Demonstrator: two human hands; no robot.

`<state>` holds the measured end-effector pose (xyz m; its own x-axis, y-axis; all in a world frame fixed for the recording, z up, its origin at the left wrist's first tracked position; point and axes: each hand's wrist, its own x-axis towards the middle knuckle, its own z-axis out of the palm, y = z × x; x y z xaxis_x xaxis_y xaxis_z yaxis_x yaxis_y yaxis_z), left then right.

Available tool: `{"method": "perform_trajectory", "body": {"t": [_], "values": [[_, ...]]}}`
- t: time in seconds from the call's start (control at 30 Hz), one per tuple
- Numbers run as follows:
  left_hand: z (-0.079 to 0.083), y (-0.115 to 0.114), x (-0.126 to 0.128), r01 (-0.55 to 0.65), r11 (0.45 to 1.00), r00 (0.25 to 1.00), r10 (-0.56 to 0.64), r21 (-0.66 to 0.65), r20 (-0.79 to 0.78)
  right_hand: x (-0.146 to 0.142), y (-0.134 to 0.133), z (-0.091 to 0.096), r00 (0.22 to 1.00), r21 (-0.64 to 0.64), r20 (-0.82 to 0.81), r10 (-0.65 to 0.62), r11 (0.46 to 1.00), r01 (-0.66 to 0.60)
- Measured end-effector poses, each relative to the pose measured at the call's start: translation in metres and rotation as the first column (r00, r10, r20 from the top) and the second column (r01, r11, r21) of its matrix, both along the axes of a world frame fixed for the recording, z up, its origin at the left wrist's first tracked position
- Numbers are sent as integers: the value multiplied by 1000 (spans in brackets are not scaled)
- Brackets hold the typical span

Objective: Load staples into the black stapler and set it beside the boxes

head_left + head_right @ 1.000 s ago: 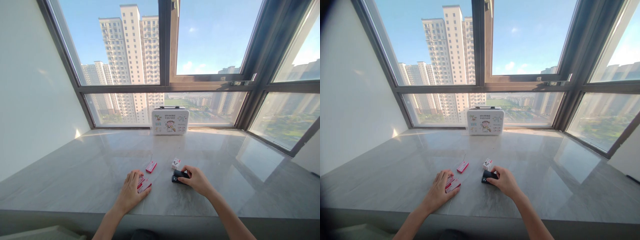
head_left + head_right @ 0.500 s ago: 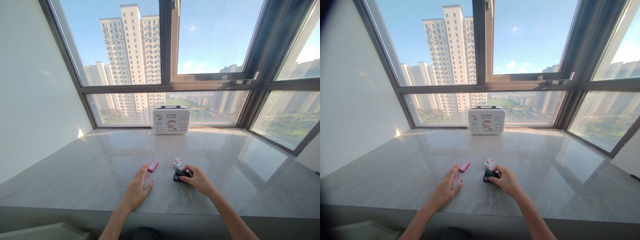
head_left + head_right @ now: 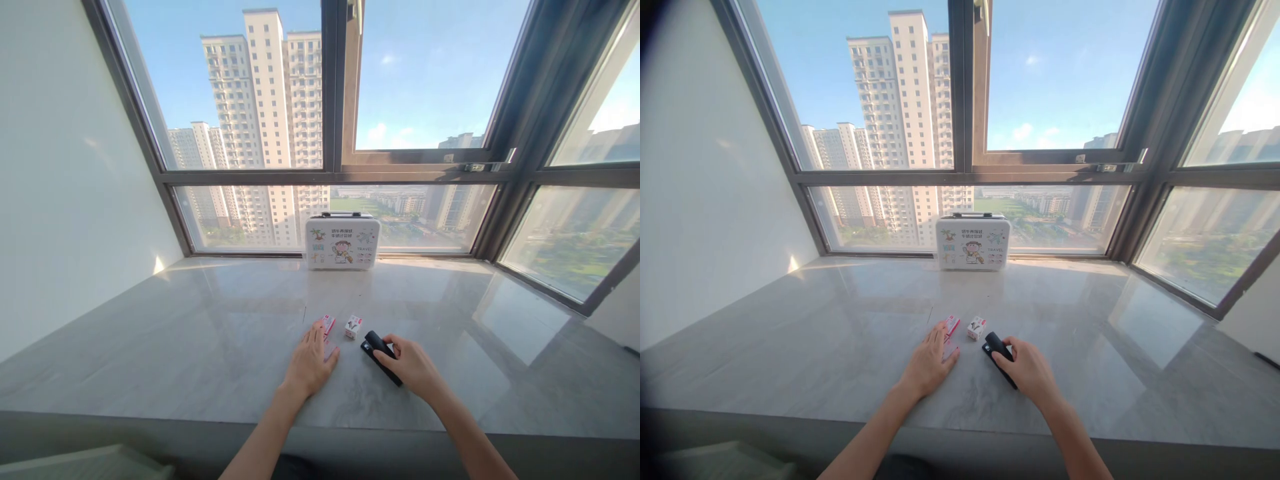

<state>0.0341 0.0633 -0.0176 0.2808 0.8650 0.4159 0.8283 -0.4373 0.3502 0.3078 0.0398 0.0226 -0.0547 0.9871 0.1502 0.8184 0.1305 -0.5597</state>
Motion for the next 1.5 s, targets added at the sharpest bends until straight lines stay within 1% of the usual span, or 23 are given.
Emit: {"method": "perform_trajectory", "body": {"t": [0.13,0.2,0.23,0.3,0.4,0.43,0.5,0.6,0.73,0.83,0.9,0.97,1.1,1.17,1.23,1.33,1.5], "values": [[0,13,28,-3,1000,999,3,1,48,17,-4,-13,991,-6,-89,-98,995,98],[-1,16,38,16,1000,998,-17,13,63,24,-5,-22,981,2,-157,-111,994,113],[-1,16,42,28,999,997,-29,21,69,27,-6,-26,973,-4,-204,-107,994,108],[-1,16,48,56,998,995,-58,31,76,29,-6,-34,939,-67,-329,-96,995,79],[2,15,53,111,994,992,-112,26,62,26,-6,-41,844,-188,-525,-109,982,9],[3,15,54,127,992,990,-128,24,52,23,-5,-42,810,-205,-576,-112,979,-11],[6,14,56,142,989,989,-144,32,42,16,-3,-43,743,-200,-663,-94,978,-55],[7,11,57,121,991,991,-124,55,54,-4,2,-41,652,-182,-755,-69,977,-107],[3,4,52,46,996,994,-54,81,91,-42,8,-40,613,-182,-790,-28,965,-190],[-2,-4,36,-36,994,993,24,102,119,-77,11,-38,582,-188,-813,-4,949,-255],[-5,-10,16,-94,990,988,80,103,130,-102,12,-37,547,-186,-837,17,931,-313],[-6,-16,-11,-144,984,982,129,107,138,-128,12,-36,511,-175,-858,55,904,-391],[-8,-26,-72,-233,968,964,217,93,153,-184,11,-35,453,-140,-881,139,837,-529],[-9,-29,-99,-269,961,953,256,68,164,-208,11,-36,446,-132,-879,166,816,-563],[-9,-30,-117,-295,954,942,283,48,179,-227,11,-38,466,-125,-864,188,817,-562],[-10,-29,-129,-311,950,931,298,33,212,-240,12,-43,496,-108,-843,207,838,-534],[-9,-29,-129,-299,954,916,279,26,288,-241,12,-49,513,-101,-835,198,862,-497]]}}
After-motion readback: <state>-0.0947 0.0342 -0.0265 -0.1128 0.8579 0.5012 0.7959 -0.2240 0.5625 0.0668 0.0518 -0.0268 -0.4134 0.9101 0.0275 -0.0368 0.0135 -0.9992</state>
